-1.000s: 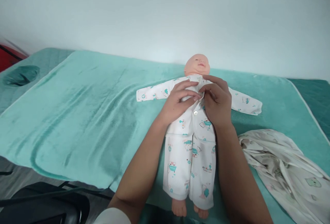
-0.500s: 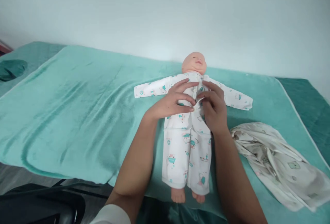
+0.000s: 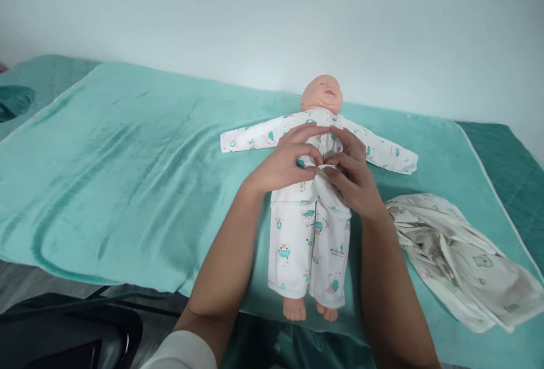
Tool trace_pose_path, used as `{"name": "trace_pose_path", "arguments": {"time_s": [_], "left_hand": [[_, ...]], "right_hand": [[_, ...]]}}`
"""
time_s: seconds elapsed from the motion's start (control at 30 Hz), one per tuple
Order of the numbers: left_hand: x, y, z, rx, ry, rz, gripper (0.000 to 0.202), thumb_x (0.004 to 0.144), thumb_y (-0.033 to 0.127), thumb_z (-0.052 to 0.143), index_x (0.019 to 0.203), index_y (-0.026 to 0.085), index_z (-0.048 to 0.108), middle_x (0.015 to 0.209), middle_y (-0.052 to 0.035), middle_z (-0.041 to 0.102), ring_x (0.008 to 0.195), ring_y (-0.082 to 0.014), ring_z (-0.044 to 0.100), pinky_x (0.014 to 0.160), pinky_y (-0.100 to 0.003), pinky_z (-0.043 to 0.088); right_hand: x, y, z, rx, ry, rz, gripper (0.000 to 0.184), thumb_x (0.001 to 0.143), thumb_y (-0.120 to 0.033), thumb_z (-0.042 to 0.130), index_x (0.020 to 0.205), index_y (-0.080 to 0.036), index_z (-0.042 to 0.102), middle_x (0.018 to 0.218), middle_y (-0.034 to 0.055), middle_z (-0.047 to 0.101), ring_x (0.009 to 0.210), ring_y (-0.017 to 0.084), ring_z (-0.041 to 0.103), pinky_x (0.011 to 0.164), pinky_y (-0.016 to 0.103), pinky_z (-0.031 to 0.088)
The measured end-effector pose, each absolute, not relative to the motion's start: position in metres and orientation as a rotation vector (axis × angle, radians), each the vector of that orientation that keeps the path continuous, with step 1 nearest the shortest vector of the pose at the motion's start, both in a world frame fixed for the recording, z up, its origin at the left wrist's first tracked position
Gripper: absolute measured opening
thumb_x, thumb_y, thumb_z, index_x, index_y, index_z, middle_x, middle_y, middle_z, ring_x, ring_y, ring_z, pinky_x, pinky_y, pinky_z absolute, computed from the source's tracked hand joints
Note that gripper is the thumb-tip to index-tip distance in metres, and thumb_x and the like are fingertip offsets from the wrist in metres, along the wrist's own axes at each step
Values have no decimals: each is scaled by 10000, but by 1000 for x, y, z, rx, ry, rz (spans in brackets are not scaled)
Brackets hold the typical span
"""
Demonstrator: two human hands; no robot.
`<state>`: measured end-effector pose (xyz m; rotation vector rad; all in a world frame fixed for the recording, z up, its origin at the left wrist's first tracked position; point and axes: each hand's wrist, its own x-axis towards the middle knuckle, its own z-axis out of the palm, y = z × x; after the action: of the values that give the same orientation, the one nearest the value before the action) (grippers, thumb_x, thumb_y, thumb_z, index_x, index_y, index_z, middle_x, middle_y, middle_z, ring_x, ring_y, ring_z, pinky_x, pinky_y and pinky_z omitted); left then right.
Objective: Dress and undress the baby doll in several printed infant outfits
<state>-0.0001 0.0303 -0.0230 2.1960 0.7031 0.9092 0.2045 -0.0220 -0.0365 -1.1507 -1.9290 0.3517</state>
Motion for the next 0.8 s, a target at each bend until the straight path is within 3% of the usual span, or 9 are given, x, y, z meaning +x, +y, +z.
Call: {"name": "trace_pose_path", "arguments": {"time_s": [0.57, 0.8], "left_hand": [[17, 17, -23, 2245, 863, 1011, 180, 756, 67, 647, 804, 241, 638, 1532, -45, 545, 1485, -282, 439, 1264, -555, 286], [5, 20, -23, 2233, 761, 937, 95, 913, 246, 661, 967, 275, 734, 1586, -38, 515, 1534, -279, 392, 1307, -581, 193]], "right_hand": [[216, -19, -43, -1061, -1840, 552, 105, 921, -376, 683, 886, -311, 758, 1614, -67, 474, 1564, 270, 321, 1286, 594, 260], [215, -20, -41, -1057, -1759, 676, 134, 944, -368, 653, 900, -298, 757, 1616, -58, 469, 1569, 278, 315, 1297, 593, 242]]}}
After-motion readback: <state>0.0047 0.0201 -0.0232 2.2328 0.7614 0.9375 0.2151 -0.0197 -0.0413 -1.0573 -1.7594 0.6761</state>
